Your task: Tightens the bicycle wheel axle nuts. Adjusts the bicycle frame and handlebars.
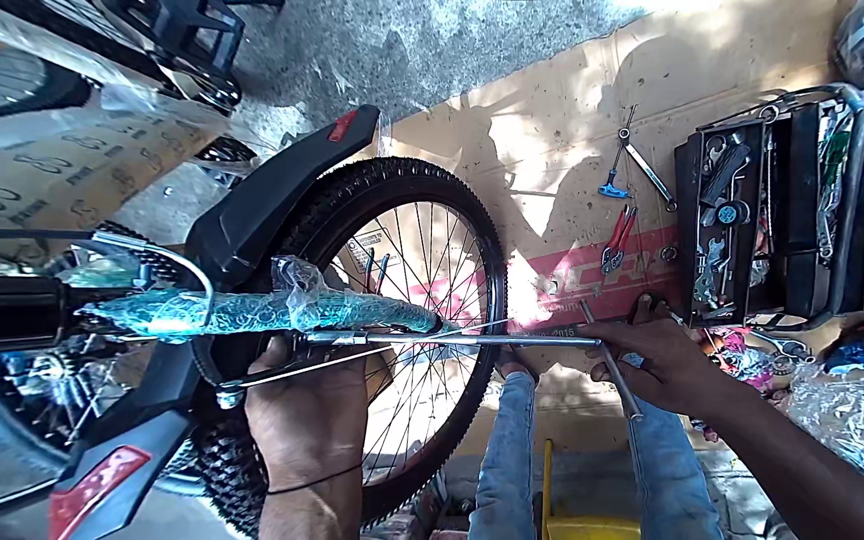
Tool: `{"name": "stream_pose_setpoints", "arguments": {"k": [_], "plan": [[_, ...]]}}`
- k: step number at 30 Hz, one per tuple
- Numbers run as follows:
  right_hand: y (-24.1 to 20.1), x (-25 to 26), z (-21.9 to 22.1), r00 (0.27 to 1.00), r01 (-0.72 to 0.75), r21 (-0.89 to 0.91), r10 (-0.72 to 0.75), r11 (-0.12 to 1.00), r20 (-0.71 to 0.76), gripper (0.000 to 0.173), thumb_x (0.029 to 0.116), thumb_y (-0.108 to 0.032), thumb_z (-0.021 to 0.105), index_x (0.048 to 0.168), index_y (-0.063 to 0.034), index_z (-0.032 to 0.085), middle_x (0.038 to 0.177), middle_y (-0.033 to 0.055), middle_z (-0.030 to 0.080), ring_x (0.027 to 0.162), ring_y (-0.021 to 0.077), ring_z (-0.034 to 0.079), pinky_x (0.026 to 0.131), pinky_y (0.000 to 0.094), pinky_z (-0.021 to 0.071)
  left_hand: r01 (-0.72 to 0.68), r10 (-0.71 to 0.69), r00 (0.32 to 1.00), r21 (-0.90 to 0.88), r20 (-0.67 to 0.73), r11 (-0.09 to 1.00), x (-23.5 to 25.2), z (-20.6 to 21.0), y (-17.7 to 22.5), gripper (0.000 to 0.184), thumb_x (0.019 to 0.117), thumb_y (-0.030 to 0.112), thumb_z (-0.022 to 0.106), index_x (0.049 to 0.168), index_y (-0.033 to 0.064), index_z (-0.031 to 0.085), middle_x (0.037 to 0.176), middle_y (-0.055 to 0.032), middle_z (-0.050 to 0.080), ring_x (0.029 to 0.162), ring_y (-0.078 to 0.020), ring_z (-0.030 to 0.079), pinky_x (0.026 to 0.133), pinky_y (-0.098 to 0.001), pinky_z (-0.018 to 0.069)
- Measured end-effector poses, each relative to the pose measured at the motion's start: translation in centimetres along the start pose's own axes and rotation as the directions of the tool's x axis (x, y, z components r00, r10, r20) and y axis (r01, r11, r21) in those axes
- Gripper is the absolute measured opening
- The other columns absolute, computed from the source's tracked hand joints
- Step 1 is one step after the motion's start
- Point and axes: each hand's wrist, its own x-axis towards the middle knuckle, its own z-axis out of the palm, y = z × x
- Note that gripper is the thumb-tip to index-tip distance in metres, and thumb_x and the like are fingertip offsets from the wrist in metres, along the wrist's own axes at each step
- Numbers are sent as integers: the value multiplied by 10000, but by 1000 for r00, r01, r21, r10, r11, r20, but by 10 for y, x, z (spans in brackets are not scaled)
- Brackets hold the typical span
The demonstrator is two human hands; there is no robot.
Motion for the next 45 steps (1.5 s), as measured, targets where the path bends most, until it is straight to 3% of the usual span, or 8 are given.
{"name": "stream_pose_setpoints", "arguments": {"k": [3, 7, 16, 19, 22, 25, 30, 45], "plan": [[-4, 12, -9, 975, 207, -413, -221, 887, 13, 423, 1036, -434, 467, 1015, -141, 772, 649, -73, 621, 559, 54, 563, 508, 269, 455, -12, 12, 1000, -9, 5, 1000, 1, 1, -2, 357, 1104, 368, 254, 1303, 159, 464, 1185, -64, 636, 1124, -234, 659, 988, -481, 539], [-37, 31, -23, 958, 238, -351, -279, 906, -71, 459, 1067, -394, 429, 744, -161, 657, 601, -85, 560, 539, 23, 522, 485, 231, 412, -32, 34, 999, -49, 35, 998, 5, -5, -8, 347, 1103, 386, 256, 1165, 166, 517, 1064, -36, 660, 1061, -213, 674, 980, -479, 540], [-40, 24, -31, 992, 125, -413, -117, 902, 45, 431, 1063, -437, 407, 878, -191, 709, 639, -129, 588, 545, 4, 552, 465, 249, 446, -18, 27, 993, -78, 112, 997, 4, -7, -9, 407, 1108, 399, 216, 1259, 164, 512, 1158, -56, 662, 1119, -229, 663, 1012, -490, 524], [-38, 13, -23, 981, -155, -18, 156, 988, 115, 371, 1088, -451, 409, 1124, -218, 695, 819, -140, 711, 589, -9, 615, 509, 198, 533, -52, 53, 997, -33, 56, 998, 2, -1, -6, 331, 1113, 335, 265, 1256, 154, 502, 1125, -56, 672, 1072, -216, 682, 983, -457, 552], [-31, -3, -17, 925, -381, 593, 288, 710, 249, 530, 1082, -513, 363, 1416, -178, 602, 1180, 112, 745, 674, 184, 721, 541, 292, 600, -86, 88, 996, -36, 32, 996, 2, -2, -9, 303, 1121, 311, 277, 1235, 145, 503, 1101, -51, 671, 1040, -202, 690, 951, -440, 573], [-34, -5, -6, 853, -492, 704, 446, 512, 271, 741, 1033, -685, 252, 1320, -131, 651, 1131, 174, 749, 726, 242, 758, 580, 328, 630, -86, 88, 995, -34, 51, 996, 0, -1, -10, 325, 1118, 326, 260, 1221, 155, 517, 1093, -49, 683, 1029, -208, 698, 934, -442, 581], [-48, 14, -2, 686, -644, 668, 668, 372, 289, 248, 1061, -178, 562, 1172, -45, 740, 1018, 162, 762, 659, 206, 719, 560, 297, 605, -98, 99, 994, -26, 34, 995, 1, 0, -11, 298, 1115, 319, 277, 1207, 146, 501, 1065, -50, 660, 1019, -205, 683, 923, -441, 575], [-13, 10, 7, 979, -79, 143, 104, 987, -175, 566, 1006, -157, 633, 1524, -173, 407, 1105, -72, 755, 790, 54, 729, 650, 242, 641, -94, 95, 992, -25, 79, 995, 5, -6, -10, 303, 1110, 304, 279, 1245, 129, 486, 1131, -83, 651, 1065, -238, 678, 964, -478, 561]]}}
